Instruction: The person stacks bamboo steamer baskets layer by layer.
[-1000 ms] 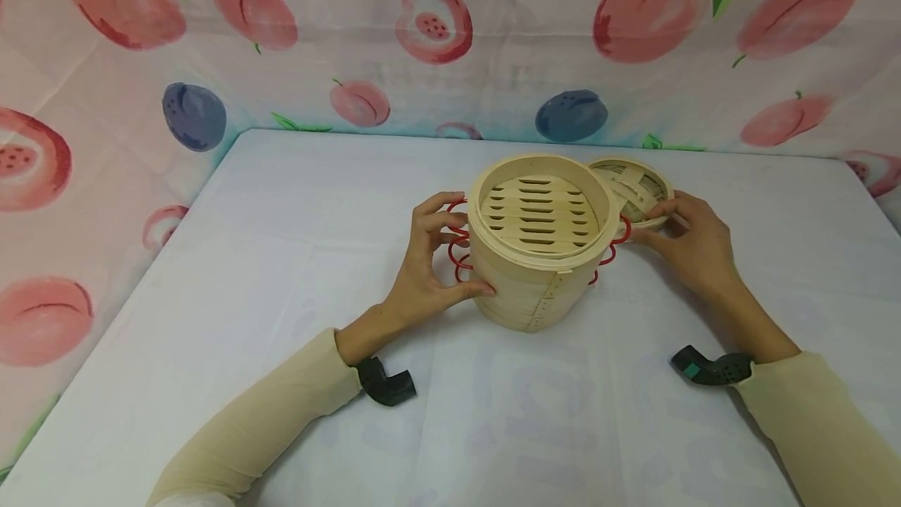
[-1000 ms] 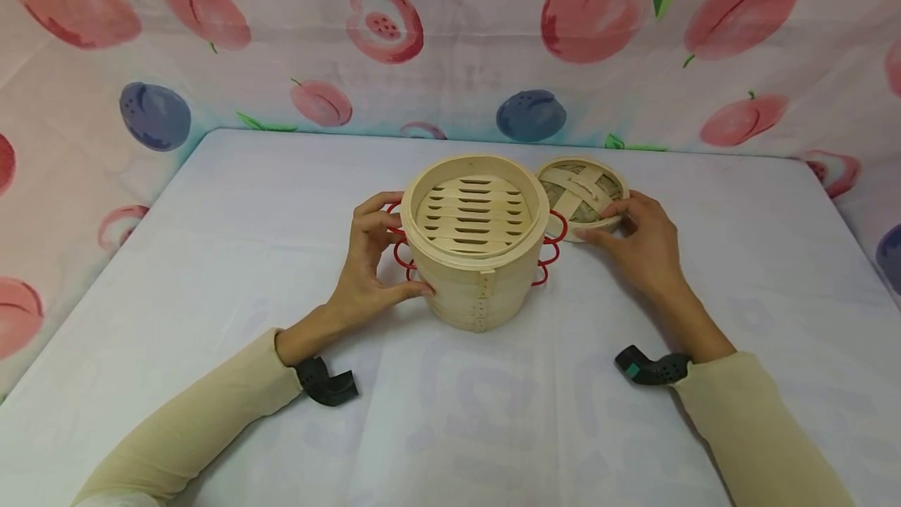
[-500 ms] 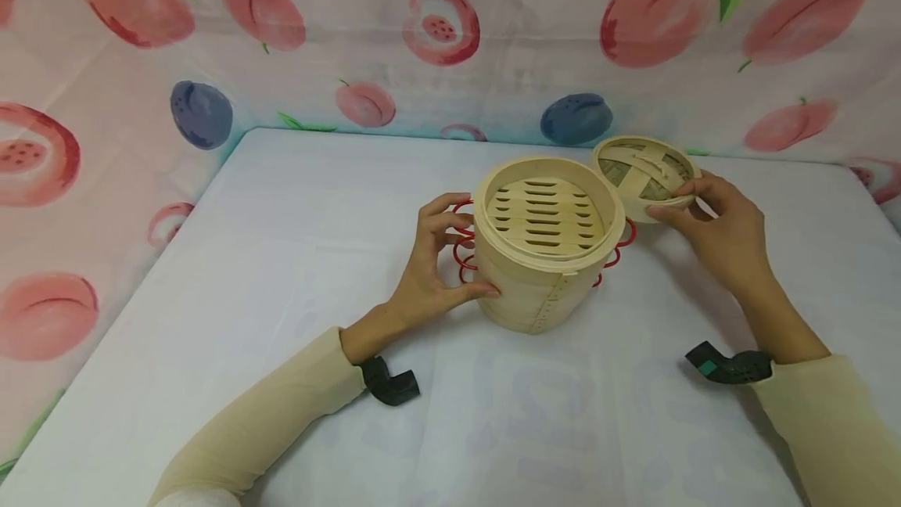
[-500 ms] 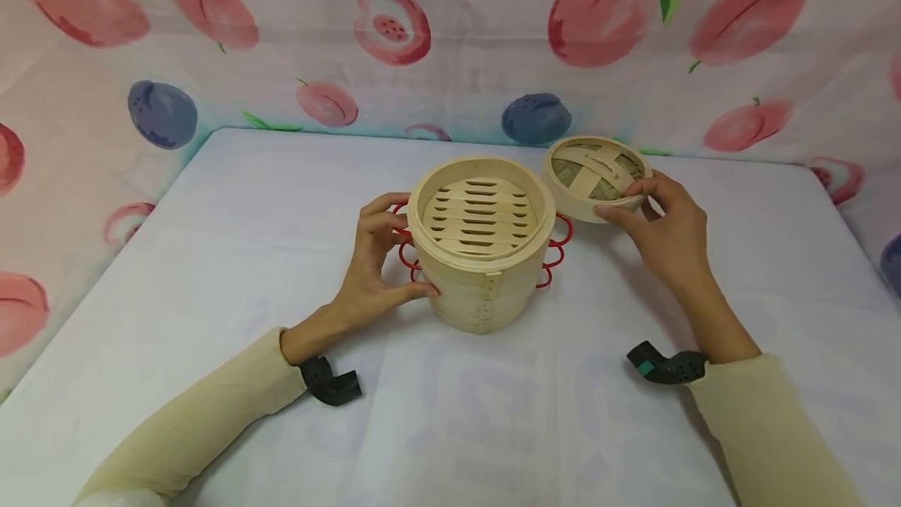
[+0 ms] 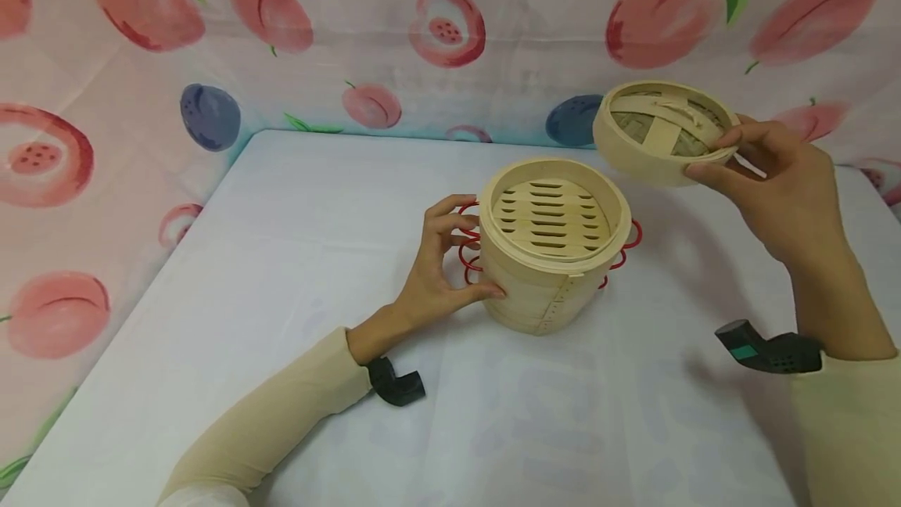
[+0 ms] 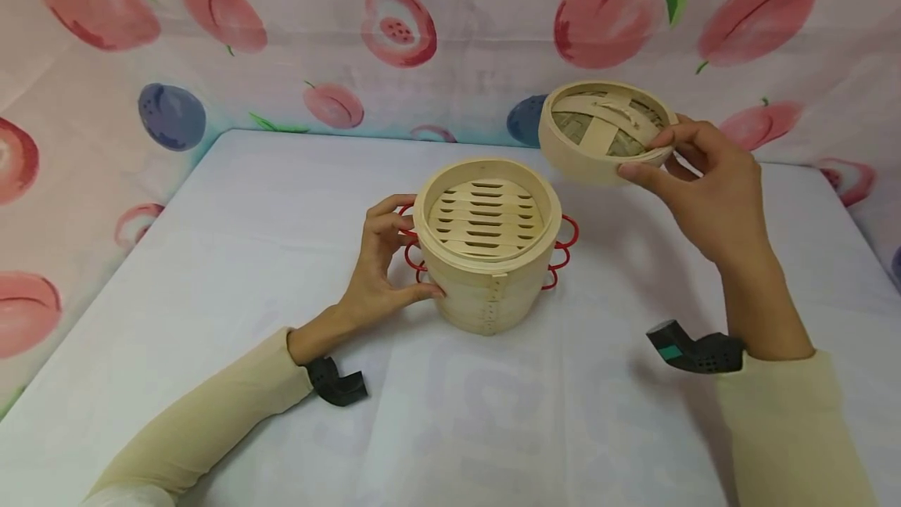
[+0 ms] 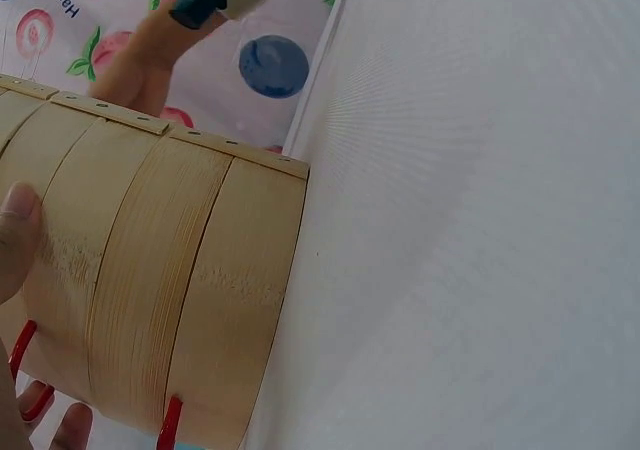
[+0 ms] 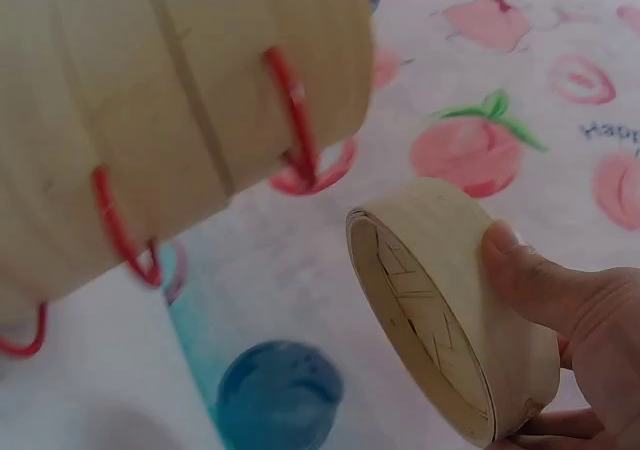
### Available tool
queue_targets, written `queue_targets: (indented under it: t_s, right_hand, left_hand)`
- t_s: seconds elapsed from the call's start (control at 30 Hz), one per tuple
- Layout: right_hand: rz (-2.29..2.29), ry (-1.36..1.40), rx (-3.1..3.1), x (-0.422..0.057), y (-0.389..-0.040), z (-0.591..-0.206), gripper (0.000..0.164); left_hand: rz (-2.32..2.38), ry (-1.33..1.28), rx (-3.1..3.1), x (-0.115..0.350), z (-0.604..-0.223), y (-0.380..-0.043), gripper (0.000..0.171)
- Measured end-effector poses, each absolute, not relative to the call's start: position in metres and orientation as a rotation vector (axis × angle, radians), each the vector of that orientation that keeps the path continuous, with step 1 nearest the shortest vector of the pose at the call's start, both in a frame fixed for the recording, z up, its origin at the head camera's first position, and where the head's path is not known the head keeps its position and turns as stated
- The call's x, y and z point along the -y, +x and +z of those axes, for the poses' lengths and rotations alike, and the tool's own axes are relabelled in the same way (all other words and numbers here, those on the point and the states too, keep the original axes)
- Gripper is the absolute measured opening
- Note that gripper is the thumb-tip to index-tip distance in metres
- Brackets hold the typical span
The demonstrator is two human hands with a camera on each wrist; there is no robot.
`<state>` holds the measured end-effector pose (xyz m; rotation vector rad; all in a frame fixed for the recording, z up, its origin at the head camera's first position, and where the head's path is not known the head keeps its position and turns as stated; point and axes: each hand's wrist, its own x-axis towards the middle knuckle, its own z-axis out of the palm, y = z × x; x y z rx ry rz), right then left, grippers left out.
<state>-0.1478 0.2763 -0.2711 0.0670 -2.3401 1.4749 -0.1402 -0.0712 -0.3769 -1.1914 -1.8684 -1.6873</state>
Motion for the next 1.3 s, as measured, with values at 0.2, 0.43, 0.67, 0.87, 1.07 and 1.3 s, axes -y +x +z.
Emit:
queue_targets:
  t_s: [0.2, 0.43, 0.67, 0.87, 1.07, 1.3]
  right_hand:
    - [1.713, 0.246, 2.077, -0.266, -0.142, -0.257, 0.030]
    - [1.874, 0.420, 1.942, -0.251, -0.133, -0.256, 0.031]
    - [1.693, 0.415, 2.139, -0.240, -0.125, -0.254, 0.031]
    - [1.765, 0.495, 2.141, -0.236, -0.122, -0.255, 0.031]
    - [1.740, 0.549, 2.212, -0.234, -0.120, -0.256, 0.031]
    - [1.870, 0.662, 2.141, -0.232, -0.119, -0.260, 0.032]
  left_hand:
    - [-1.684, -1.188, 1.876, 0.071, -0.377, -0.140, 0.077]
    - [-1.682, -1.178, 1.884, 0.072, -0.376, -0.139, 0.077]
    - [-1.682, -1.176, 1.882, 0.071, -0.376, -0.138, 0.076]
    - [-1.681, -1.178, 1.885, 0.072, -0.376, -0.138, 0.076]
    - [-1.690, -1.171, 1.895, 0.072, -0.375, -0.137, 0.076]
    - [-1.697, -1.172, 1.897, 0.071, -0.375, -0.137, 0.076]
